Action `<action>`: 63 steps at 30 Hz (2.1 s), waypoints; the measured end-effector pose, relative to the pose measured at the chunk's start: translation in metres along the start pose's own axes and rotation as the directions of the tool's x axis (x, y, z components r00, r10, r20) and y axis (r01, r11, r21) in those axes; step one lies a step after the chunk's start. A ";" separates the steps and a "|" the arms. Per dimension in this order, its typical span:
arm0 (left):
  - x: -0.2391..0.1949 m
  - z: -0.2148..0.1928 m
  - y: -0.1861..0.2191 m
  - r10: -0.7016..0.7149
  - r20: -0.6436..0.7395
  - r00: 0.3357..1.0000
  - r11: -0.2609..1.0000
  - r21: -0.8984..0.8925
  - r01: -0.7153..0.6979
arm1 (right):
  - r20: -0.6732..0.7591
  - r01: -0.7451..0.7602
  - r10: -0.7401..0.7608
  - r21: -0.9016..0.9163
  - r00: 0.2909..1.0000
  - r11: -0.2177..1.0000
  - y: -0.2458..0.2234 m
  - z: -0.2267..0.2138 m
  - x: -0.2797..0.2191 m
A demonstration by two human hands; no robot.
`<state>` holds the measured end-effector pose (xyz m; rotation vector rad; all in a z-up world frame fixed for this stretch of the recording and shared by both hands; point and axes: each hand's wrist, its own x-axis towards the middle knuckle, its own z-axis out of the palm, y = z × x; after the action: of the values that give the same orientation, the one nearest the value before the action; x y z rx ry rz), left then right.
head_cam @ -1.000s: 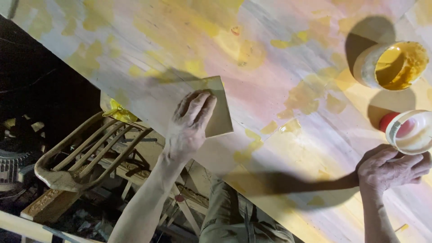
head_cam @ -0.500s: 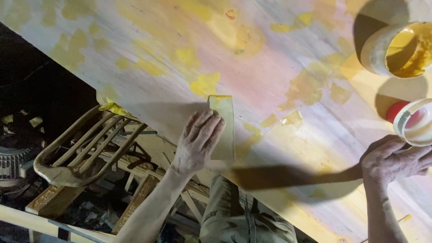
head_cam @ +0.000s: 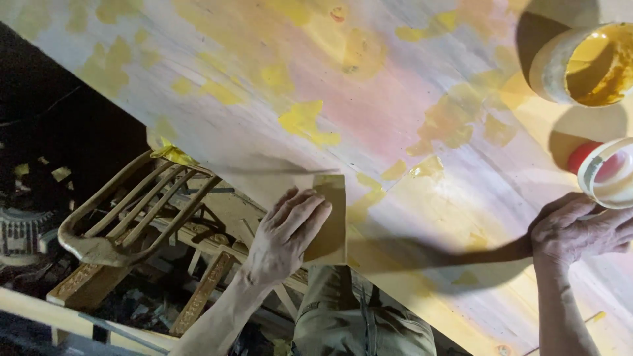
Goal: Applying yellow paint to a large wooden board using a small hand-held scraper.
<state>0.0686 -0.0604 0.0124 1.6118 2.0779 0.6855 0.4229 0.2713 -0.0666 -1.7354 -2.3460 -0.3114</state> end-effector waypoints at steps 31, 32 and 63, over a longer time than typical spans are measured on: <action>-0.013 0.033 0.012 0.095 -0.047 0.994 0.982 0.171 -0.085 | -0.044 -0.020 0.020 -0.007 0.999 1.000 -0.004 0.002 0.004; -0.019 0.030 0.024 0.105 -0.058 0.993 0.979 0.183 -0.093 | 0.009 -0.069 0.068 0.010 0.998 0.998 -0.003 -0.001 0.002; -0.017 0.066 0.003 0.061 -0.087 0.994 0.960 0.280 -0.034 | -0.094 -0.047 0.060 0.135 0.994 0.990 -0.045 -0.030 0.017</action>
<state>0.1144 -0.0678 -0.0374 1.8157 2.2949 0.5113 0.3763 0.2655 -0.0351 -1.6785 -2.1942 -0.2210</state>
